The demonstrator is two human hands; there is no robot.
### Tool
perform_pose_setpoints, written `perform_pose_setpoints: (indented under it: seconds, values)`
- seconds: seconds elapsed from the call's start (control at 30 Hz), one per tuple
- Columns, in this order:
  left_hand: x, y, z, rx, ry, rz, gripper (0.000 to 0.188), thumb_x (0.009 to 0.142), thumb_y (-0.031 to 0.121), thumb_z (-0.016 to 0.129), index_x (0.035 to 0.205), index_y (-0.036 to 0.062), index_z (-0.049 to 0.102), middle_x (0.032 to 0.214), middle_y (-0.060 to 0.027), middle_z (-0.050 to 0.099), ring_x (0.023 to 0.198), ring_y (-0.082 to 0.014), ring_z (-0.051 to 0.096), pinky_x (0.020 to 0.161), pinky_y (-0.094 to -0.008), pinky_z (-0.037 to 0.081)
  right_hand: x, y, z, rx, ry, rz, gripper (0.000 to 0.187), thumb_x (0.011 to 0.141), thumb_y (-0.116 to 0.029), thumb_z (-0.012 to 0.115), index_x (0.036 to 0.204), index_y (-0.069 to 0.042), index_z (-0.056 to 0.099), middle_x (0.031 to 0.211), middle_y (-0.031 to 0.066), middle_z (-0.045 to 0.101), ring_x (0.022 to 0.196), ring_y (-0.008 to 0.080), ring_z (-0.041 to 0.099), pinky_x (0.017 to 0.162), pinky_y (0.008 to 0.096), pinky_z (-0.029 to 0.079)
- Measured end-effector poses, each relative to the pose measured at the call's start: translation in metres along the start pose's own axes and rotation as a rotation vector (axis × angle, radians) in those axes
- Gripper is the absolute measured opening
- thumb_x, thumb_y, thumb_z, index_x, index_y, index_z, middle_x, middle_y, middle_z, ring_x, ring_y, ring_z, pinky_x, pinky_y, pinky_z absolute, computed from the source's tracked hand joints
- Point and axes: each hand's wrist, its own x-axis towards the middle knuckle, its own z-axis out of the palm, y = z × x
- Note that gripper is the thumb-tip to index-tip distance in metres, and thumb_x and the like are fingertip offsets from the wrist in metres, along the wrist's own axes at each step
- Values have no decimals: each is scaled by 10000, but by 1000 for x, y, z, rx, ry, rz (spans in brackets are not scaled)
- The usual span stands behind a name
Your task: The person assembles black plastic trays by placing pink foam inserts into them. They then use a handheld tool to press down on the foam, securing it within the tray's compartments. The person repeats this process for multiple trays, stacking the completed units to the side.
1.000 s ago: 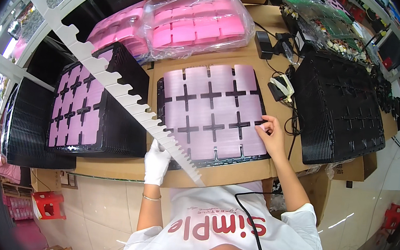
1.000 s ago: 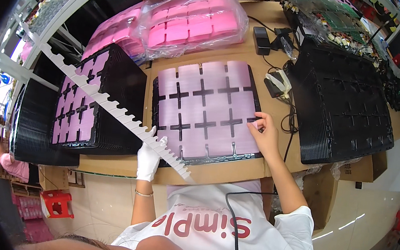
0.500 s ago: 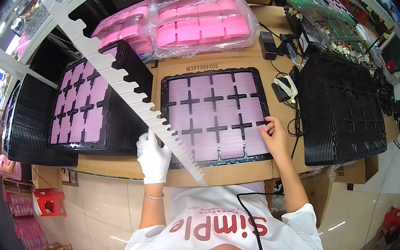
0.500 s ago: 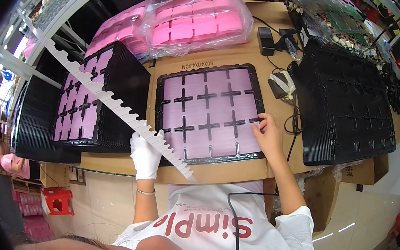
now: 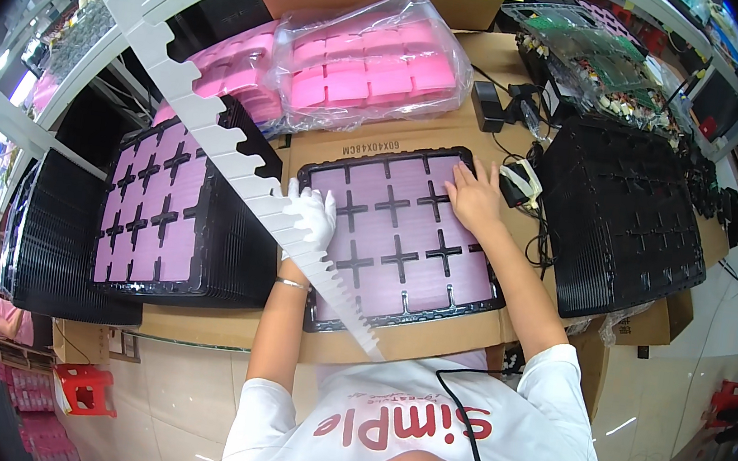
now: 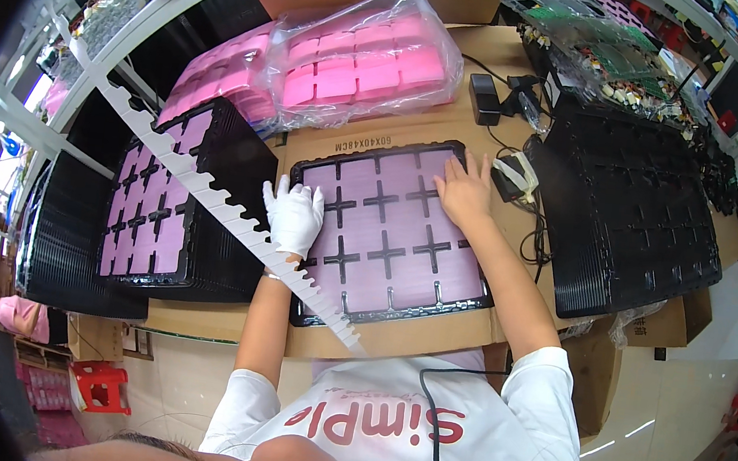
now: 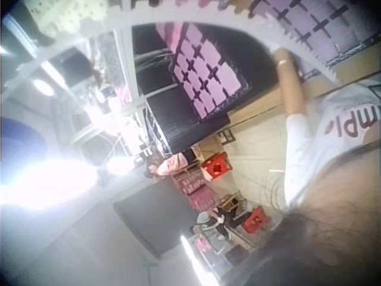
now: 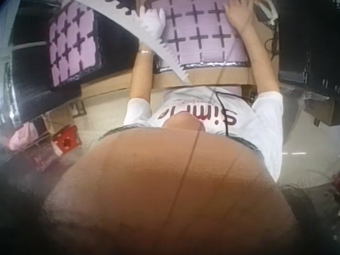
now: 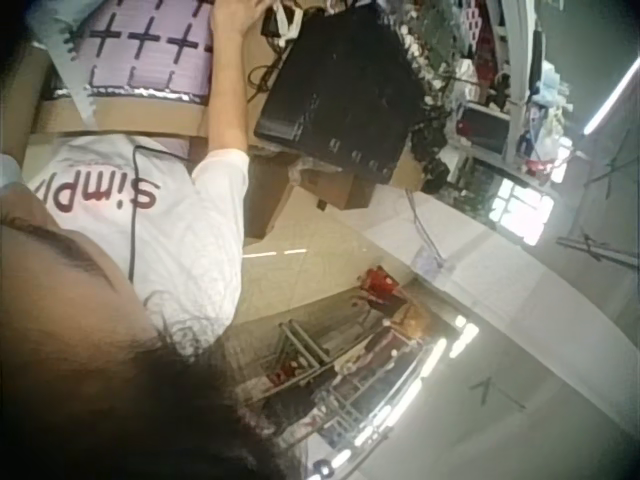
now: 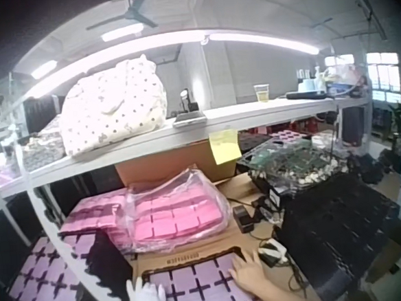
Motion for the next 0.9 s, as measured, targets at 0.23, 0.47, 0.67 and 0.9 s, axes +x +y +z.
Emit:
perform_pose_setpoints:
  seconds: [0.23, 0.47, 0.67, 0.9]
  values:
    - [9, -5, 18, -61, 210, 117, 394, 978, 358, 459, 1157, 54, 635, 1223, -120, 630, 1237, -304, 517, 1088, -552, 289, 2, 7, 5, 116, 178, -40, 355, 964, -300, 494, 1118, -32, 668, 1184, 120, 648, 1260, 279, 502, 1104, 500, 303]
    - [-126, -30, -8, -511, 63, 645, 267, 898, 183, 611, 1137, 64, 622, 1192, -120, 628, 1122, -304, 577, 1039, -464, 391, -140, 12, -91, 682, -60, -478, 301, 894, -201, 616, 1140, -37, 671, 1205, 114, 654, 1144, 247, 595, 1080, 454, 380]
    - [-182, -41, -29, -439, 203, 459, 209, 861, 254, 654, 994, 94, 673, 1186, -120, 630, 1126, -290, 583, 1005, -467, 399, -189, 37, -104, 492, -136, -395, 283, 864, -223, 652, 1049, -14, 693, 1271, 117, 611, 1273, 265, 508, 1120, 472, 326]
    - [-202, -6, -15, -351, 318, -172, 445, 773, 160, 719, 1177, 30, 587, 1428, -223, 405, 1279, -388, 427, 1071, -497, 322, -194, 14, -81, 821, -43, 34, 387, 978, -174, 489, 1335, -26, 488, 1523, 225, 296, 1411, 425, 270, 1149, 459, 248]
